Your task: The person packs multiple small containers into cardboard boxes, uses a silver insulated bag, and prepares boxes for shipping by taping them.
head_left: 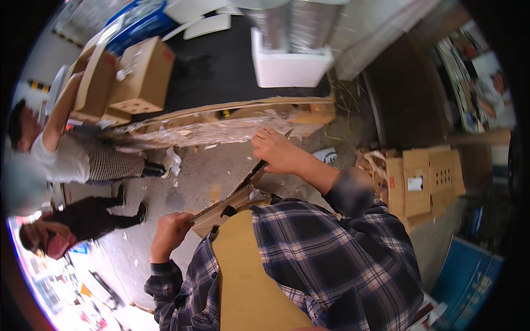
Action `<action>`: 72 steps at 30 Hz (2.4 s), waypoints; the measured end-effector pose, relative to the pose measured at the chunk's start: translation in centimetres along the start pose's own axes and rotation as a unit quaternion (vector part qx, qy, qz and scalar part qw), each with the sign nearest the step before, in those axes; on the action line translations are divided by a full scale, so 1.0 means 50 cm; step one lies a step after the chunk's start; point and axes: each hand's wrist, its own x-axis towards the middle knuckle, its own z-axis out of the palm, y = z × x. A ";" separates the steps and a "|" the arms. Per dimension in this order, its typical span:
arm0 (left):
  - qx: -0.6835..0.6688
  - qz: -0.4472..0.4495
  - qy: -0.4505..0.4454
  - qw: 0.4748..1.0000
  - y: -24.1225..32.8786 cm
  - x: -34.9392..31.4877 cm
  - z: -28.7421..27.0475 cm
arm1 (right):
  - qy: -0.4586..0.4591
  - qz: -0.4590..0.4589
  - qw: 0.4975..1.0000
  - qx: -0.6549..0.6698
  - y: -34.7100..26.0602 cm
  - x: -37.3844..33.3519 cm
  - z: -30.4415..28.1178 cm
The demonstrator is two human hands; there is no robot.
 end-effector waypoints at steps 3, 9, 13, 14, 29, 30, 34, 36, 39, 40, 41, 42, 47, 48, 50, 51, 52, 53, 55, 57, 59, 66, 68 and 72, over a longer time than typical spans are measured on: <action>0.027 0.048 -0.029 0.998 0.079 0.081 0.026 | -0.011 0.125 0.992 0.022 0.036 -0.166 0.024; -0.106 0.165 0.104 0.975 0.239 0.264 0.109 | 0.005 0.396 0.917 0.057 0.043 -0.627 -0.023; -0.285 0.117 0.170 0.936 0.220 0.348 0.202 | 0.211 0.632 0.744 0.050 -0.124 -0.977 -0.139; -0.332 0.119 0.152 0.923 0.234 0.374 0.236 | 0.272 0.664 0.682 0.140 -0.166 -1.074 -0.139; -0.273 0.054 0.056 0.959 0.323 0.382 0.371 | 0.730 0.588 0.334 0.097 -0.274 -1.347 -0.130; -0.246 0.056 0.055 0.966 0.308 0.377 0.359 | 0.704 0.621 0.341 0.056 -0.254 -1.461 -0.099; -0.105 -0.051 0.075 0.990 0.237 0.293 0.327 | 0.554 0.779 0.268 0.119 0.007 -1.532 -0.070; -0.113 -0.066 0.137 0.982 0.157 0.242 0.359 | 0.522 0.762 0.350 0.157 0.133 -1.462 0.000; -0.192 -0.140 0.164 0.957 0.104 0.193 0.391 | 0.438 0.715 0.467 0.280 0.278 -1.285 0.150; -0.172 -0.157 0.157 0.960 0.092 0.192 0.383 | 0.411 0.689 0.494 0.336 0.306 -1.211 0.213; -0.194 -0.191 0.153 0.950 0.070 0.190 0.385 | 0.368 0.650 0.525 0.408 0.335 -1.125 0.267; -0.204 -0.194 0.181 0.942 0.037 0.194 0.377 | 0.308 0.596 0.562 0.485 0.365 -1.030 0.328; -0.254 -0.176 0.375 0.874 -0.187 0.317 0.223 | -0.016 0.339 0.831 0.441 0.369 -0.499 0.351; -0.276 -0.168 0.417 0.850 -0.236 0.356 0.167 | -0.023 0.348 0.831 0.434 0.369 -0.443 0.322; -0.321 -0.142 0.453 0.820 -0.392 0.398 0.079 | -0.050 0.362 0.841 0.400 0.361 -0.327 0.245; -0.430 -0.161 0.454 0.764 -0.407 0.445 0.020 | -0.055 0.382 0.847 0.365 0.345 -0.277 0.166; -0.461 -0.149 0.458 0.745 -0.446 0.464 -0.036 | -0.064 0.393 0.854 0.335 0.336 -0.227 0.109; -0.518 -0.138 0.438 0.722 -0.464 0.493 -0.089 | -0.050 0.400 0.869 0.285 0.337 -0.207 0.079; -0.529 -0.157 0.438 0.709 -0.546 0.534 -0.158 | -0.028 0.397 0.898 0.187 0.359 -0.163 0.039; -0.569 -0.132 0.411 0.700 -0.602 0.570 -0.201 | -0.015 0.423 0.882 0.206 0.369 -0.138 0.033; -0.609 -0.121 0.388 0.681 -0.633 0.589 -0.205 | -0.016 0.415 0.893 0.174 0.371 -0.122 0.037; -0.513 -0.072 0.234 0.823 -0.495 0.592 -0.289 | 0.028 0.286 0.932 0.222 0.276 0.092 0.028; -0.512 0.005 0.245 0.823 -0.379 0.586 -0.318 | 0.063 0.205 0.951 0.223 0.224 0.242 -0.045; -0.546 -0.017 0.220 0.808 -0.244 0.571 -0.443 | 0.233 -0.040 0.968 0.080 0.133 0.478 -0.211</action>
